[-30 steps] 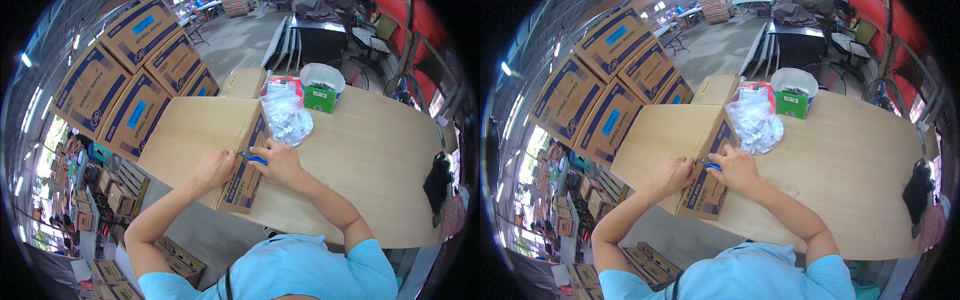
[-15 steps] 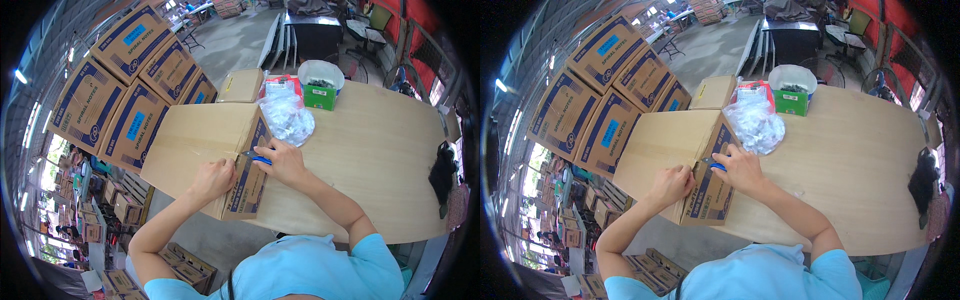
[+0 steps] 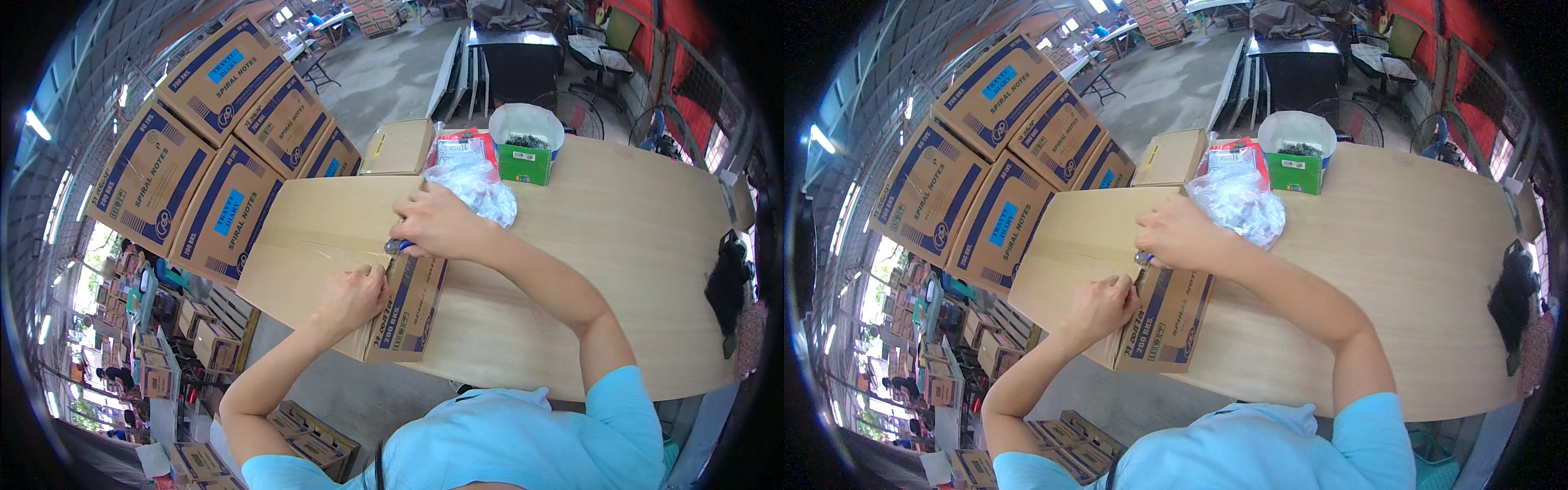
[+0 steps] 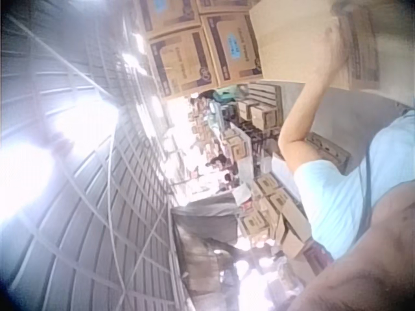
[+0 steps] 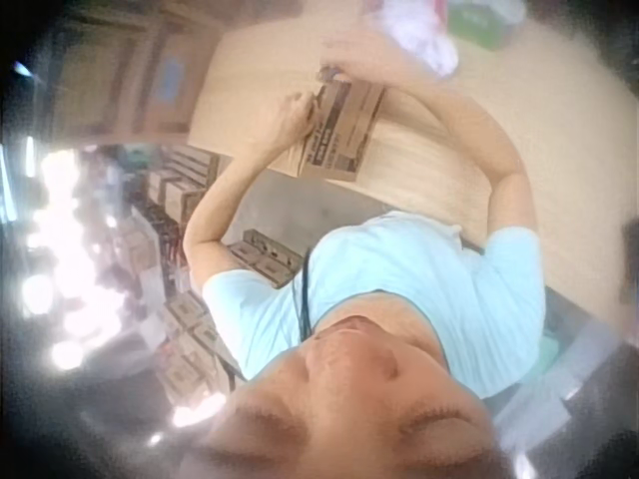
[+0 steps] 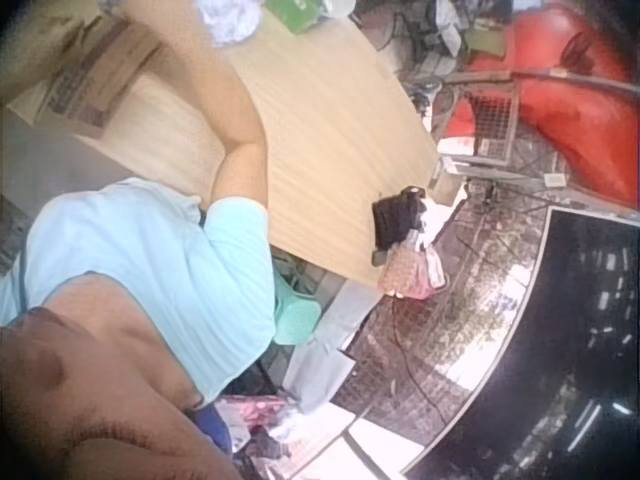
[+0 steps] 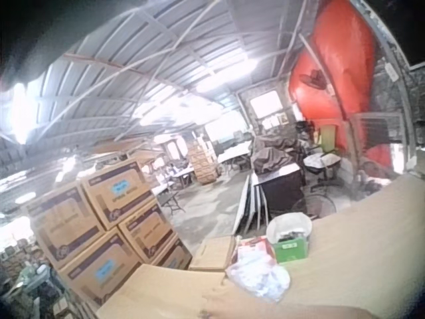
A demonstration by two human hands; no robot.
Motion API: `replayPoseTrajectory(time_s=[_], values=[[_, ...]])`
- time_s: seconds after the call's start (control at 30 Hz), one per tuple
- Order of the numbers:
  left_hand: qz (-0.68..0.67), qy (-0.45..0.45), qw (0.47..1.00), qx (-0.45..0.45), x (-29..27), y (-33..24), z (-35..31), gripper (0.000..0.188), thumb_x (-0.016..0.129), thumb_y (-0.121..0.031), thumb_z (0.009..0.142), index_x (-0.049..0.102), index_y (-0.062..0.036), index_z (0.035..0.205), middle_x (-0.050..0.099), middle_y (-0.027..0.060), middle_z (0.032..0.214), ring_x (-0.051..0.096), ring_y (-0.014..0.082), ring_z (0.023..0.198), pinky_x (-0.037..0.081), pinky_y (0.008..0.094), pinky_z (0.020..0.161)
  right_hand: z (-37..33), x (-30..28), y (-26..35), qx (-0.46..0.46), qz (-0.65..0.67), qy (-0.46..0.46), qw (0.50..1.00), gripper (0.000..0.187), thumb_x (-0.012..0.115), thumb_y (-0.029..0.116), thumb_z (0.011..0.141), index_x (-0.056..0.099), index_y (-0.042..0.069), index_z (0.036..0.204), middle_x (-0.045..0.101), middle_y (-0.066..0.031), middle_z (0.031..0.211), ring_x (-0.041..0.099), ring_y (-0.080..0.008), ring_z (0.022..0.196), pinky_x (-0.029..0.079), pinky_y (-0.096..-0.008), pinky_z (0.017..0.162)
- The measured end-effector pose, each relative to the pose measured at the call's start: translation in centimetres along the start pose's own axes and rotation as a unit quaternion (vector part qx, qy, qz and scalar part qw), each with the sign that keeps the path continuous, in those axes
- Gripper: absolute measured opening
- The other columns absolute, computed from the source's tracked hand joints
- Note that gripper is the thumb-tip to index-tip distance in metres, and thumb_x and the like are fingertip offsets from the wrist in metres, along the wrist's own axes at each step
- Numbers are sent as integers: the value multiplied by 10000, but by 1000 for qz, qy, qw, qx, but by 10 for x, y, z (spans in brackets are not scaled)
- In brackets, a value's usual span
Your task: The person opens a cardboard box labeled 'Spiral Notes' using a box cutter. They remove a plastic-wrapped stack of notebooks, place them on the table, and then proceed to unpack individual notebooks from the box, stacking them on the table.
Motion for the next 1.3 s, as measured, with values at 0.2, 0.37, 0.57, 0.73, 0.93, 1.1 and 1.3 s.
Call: replayPoseTrajectory(time_s=[0.2, 0.37, 0.57, 0.73, 0.93, 1.1, 1.3], values=[[-15, 5, 1000, 6, 4, -1, 1, 140, 570, -171, 791, 547, -48, 730, 587, 107, 648, 597, 283, 550, 493, 380, 516, 40, 28, 22, -157, -54, 105, 981, 187, 719, 258, 624, 687, 149, 772, 602, -44, 796, 614, -237, 792, 462, -389, 653], [-57, -157, 983, 80, -47, -12, 11, 139, 584, -181, 722, 545, -48, 739, 588, 108, 721, 607, 287, 799, 499, 378, 704, 42, 1, -55, 58, 252, -32, 966, 160, 656, 211, 772, 697, 104, 884, 619, -36, 799, 612, -173, 694, 476, -313, 571], [-173, 77, 967, 172, -1, 2, 43, 179, 628, -223, 717, 537, -69, 711, 552, 99, 748, 536, 272, 773, 435, 387, 662, 39, 114, -100, 337, 690, -245, 592, 288, 672, 251, 818, 677, 50, 1024, 668, -59, 836, 600, -116, 664, 485, -243, 575], [-271, 90, 953, 103, -25, 32, 40, 320, 581, -369, 826, 568, -63, 732, 546, 105, 705, 520, 255, 693, 437, 370, 624, 48, 93, -82, 246, 495, -268, 789, 299, 665, 218, 829, 660, 53, 1079, 666, -50, 931, 580, -94, 718, 453, -235, 668], [-331, 100, 938, 16, 38, 90, 43, 421, 441, -401, 928, 648, -45, 841, 623, 139, 746, 581, 292, 684, 469, 406, 675, 44, 100, -81, 300, 535, -268, 743, 273, 650, 171, 849, 656, 86, 1109, 589, 27, 681, 469, -24, 509, 374, -182, 458], [-232, 22, 968, -95, -2, 96, 25, 467, 404, -391, 944, 653, -27, 789, 624, 207, 756, 604, 331, 719, 471, 412, 695, 47, 103, -83, 255, 513, -286, 768, 266, 656, 173, 847, 663, 74, 1093, 559, 34, 652, 454, -26, 496, 361, -184, 443], [-166, -20, 978, -125, -14, 124, -4, 483, 408, -400, 932, 675, -42, 750, 626, 194, 692, 604, 361, 682, 463, 450, 662, 49, 102, -78, 274, 503, -258, 778, 283, 689, 196, 800, 682, 65, 1050, 693, -77, 903, 607, -106, 766, 477, -245, 714]])
Point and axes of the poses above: each hand's wrist, its own z-axis towards the middle knuckle, its own x-axis out of the palm, y = z × x, the point moved 9 cm from there along z, towards the middle knuckle
